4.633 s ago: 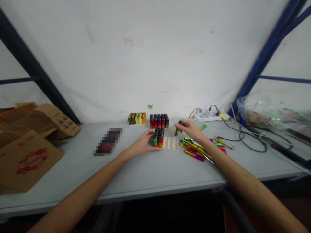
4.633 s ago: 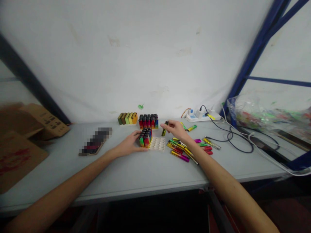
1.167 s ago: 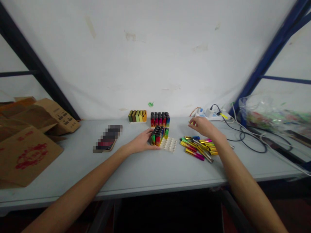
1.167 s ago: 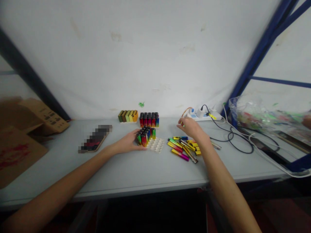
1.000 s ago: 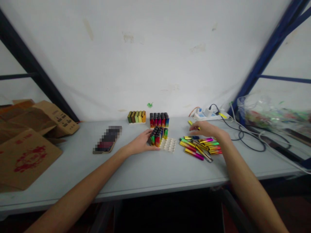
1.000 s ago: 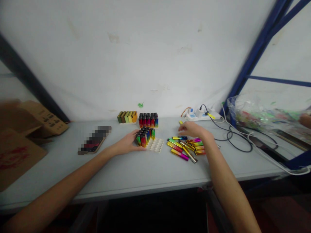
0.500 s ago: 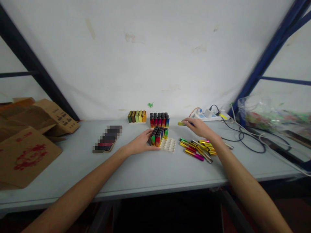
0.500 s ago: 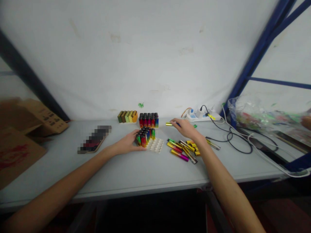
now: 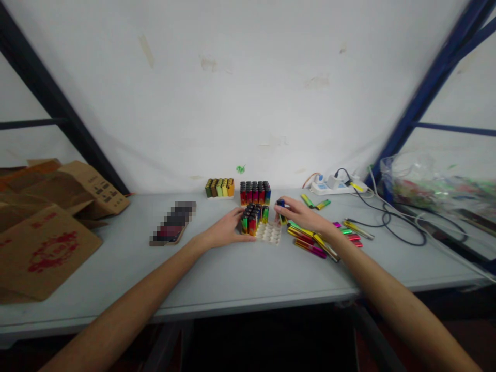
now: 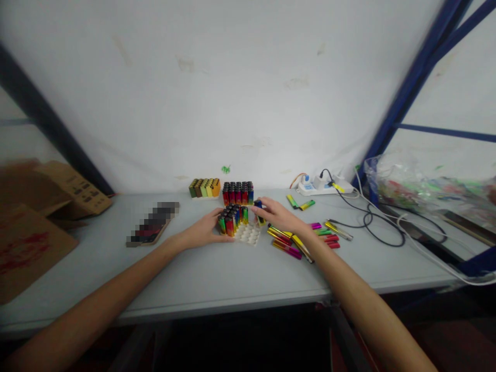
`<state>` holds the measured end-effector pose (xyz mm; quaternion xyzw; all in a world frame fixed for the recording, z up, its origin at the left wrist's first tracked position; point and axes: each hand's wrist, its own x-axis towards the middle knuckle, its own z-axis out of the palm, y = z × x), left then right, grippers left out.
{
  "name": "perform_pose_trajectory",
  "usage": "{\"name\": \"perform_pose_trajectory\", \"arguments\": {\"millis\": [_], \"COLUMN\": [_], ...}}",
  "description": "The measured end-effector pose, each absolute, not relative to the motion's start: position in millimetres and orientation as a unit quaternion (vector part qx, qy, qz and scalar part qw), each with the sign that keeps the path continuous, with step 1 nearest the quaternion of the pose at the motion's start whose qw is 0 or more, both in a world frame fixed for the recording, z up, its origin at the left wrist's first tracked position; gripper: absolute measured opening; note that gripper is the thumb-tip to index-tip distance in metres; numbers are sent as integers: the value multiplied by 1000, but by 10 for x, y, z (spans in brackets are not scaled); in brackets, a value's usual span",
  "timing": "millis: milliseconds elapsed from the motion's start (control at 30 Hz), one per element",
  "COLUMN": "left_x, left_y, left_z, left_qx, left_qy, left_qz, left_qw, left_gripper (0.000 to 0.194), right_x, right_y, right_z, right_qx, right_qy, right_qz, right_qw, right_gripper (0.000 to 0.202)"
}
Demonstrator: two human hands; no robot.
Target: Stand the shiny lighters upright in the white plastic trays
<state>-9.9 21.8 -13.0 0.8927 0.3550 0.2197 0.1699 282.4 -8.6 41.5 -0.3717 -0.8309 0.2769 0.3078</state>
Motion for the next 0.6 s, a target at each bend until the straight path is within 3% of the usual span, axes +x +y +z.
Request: {"name": "perform_pose_trajectory", "arguments": {"millis": [200, 400, 600], "left_x": [-90, -94, -83], "left_y": [215, 213, 194], "left_z": [-141, -134, -106], "left_qx": [890, 891, 892], "left_qy": [357, 356, 360], "left_qz": [229, 225, 216], "left_qw": [165, 171, 169], "left_gripper": [84, 84, 83], "right_x": [2698, 2617, 2563], "right_y": [-159, -141, -132], "right_z": [376, 337, 278], "right_qx": [-343, -453, -472], "right_qy": [-795, -753, -769], "right_qz": [394, 261, 224], "right_qw": [307, 400, 367], "right_gripper": [40, 56, 55]}}
